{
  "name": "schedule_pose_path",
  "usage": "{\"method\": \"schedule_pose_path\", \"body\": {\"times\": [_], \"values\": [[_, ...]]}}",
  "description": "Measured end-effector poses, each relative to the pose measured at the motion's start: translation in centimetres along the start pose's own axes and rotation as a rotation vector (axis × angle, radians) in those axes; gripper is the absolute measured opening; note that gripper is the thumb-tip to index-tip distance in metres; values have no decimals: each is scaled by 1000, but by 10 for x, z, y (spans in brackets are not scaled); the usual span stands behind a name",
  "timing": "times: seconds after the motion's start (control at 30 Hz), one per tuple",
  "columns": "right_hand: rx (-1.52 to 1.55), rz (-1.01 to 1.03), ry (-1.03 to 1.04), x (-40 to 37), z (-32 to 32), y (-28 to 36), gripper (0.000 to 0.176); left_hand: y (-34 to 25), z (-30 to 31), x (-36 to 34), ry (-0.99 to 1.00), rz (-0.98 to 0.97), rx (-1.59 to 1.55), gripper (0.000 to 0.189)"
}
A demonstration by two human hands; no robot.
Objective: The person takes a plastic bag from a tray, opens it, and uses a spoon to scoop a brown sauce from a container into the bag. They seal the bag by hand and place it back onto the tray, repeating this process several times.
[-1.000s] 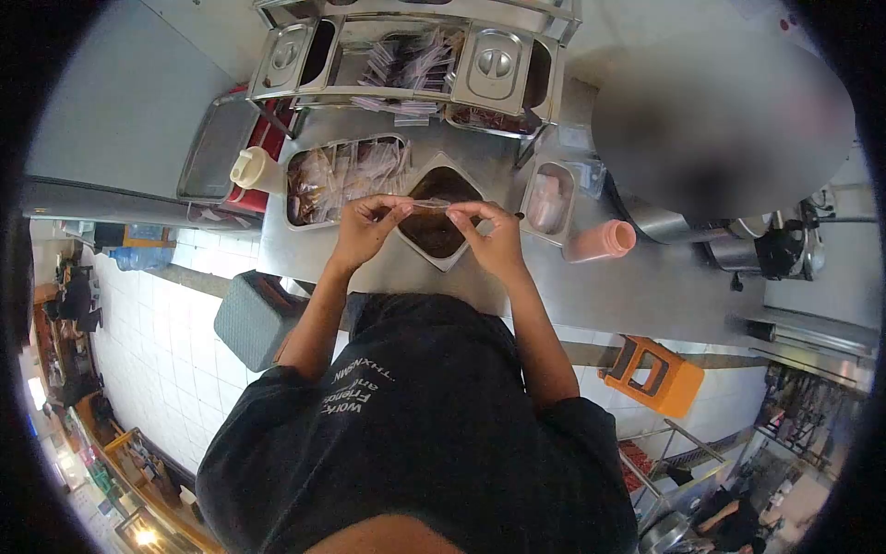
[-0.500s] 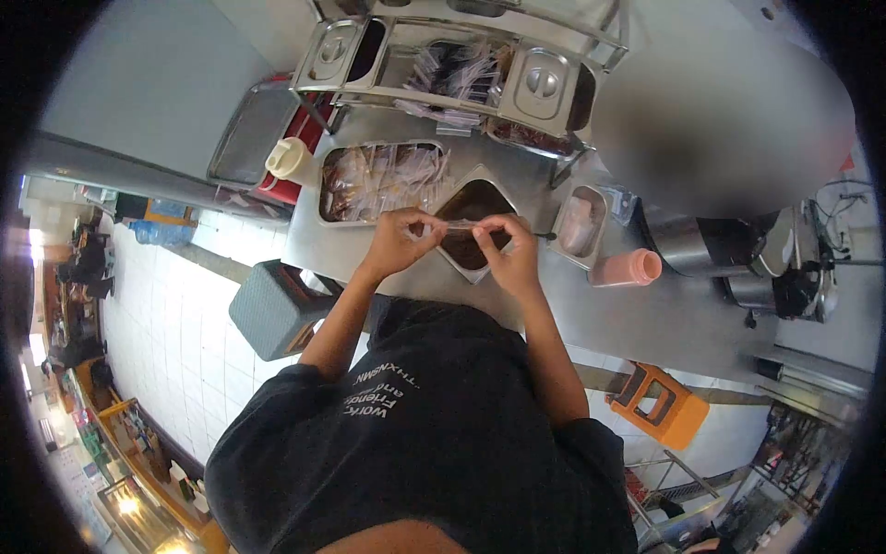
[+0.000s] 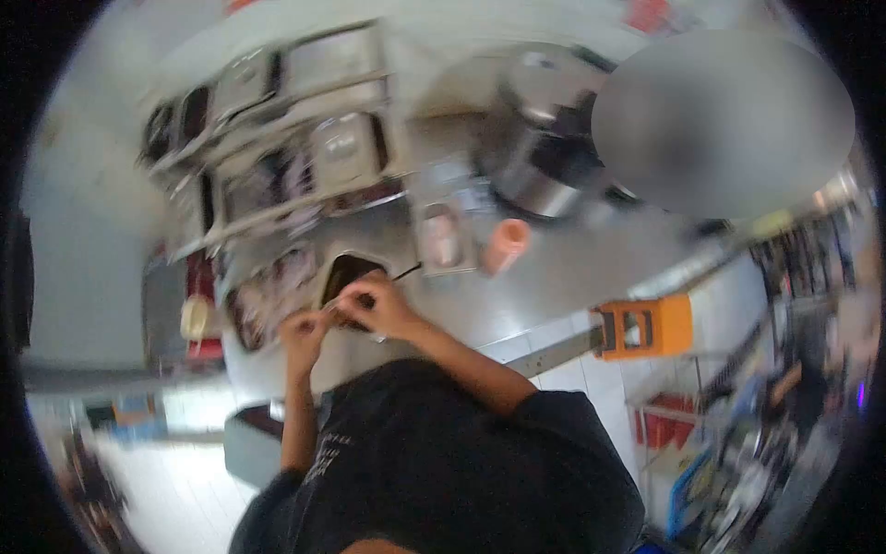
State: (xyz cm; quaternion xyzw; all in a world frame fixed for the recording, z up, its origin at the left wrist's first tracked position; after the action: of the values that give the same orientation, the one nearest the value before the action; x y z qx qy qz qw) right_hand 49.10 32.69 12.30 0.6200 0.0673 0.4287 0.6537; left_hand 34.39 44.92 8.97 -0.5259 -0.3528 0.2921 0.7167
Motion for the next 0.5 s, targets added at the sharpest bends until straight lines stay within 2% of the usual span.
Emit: {"method": "schedule_pose_path", "body": {"times": [0.07,0.23,0.27,0.37,0.5], "values": [[-8,8,-23,1,4,10,17,1,3,1,-29,-122,14,16],[0,74,-45,-4,5,17,16,5,-9,2,1,50,-106,15],[-1,100,-53,-5,11,18,17,0,-17,2,-6,-7,-119,14],[-20,-20,-60,-8,16,18,19,-16,-24,6,13,-121,-19,14],[-69,57,-160,-14,22,15,18,-19,-27,7,35,-189,46,13]]}}
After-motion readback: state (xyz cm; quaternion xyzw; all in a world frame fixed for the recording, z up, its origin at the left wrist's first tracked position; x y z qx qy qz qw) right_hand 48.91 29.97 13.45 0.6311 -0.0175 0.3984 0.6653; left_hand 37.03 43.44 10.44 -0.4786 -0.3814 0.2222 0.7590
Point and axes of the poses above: each hand's wrist, its own x-axis towards the middle knuckle, its own z-axis out of the back of the hand, y = z × x, the point moved 10 cm from there along x, towards the middle knuckle, and after that the axes turned 12 degrees about -y, right-handed, at the moved point
